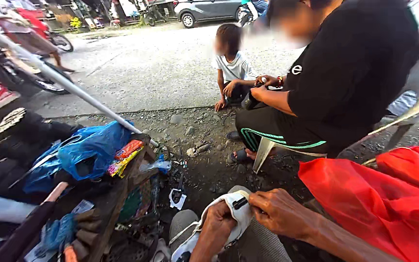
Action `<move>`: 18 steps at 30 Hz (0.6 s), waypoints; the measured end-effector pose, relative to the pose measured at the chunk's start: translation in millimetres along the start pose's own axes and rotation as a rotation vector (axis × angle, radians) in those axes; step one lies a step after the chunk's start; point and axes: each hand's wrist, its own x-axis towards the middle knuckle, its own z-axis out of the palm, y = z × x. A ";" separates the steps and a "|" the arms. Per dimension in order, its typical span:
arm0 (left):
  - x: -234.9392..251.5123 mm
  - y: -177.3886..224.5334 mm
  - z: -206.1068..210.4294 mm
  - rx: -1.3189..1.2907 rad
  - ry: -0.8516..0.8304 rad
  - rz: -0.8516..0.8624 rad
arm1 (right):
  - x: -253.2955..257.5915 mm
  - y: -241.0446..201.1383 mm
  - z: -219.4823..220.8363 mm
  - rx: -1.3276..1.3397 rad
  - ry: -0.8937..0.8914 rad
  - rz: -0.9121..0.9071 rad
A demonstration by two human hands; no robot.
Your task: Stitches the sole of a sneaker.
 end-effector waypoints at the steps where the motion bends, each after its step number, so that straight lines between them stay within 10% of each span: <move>1: -0.5 -0.9 -1.9 -0.016 -0.021 0.012 | -0.8 1.5 6.2 -0.038 0.070 -0.016; 9: 7.5 -12.8 -9.2 -0.095 -0.039 0.049 | 15.0 0.7 17.7 -0.262 0.213 -0.009; 18: 13.5 -21.4 -6.8 -0.123 -0.068 -0.024 | 22.3 -6.6 -5.5 -0.407 -0.307 0.071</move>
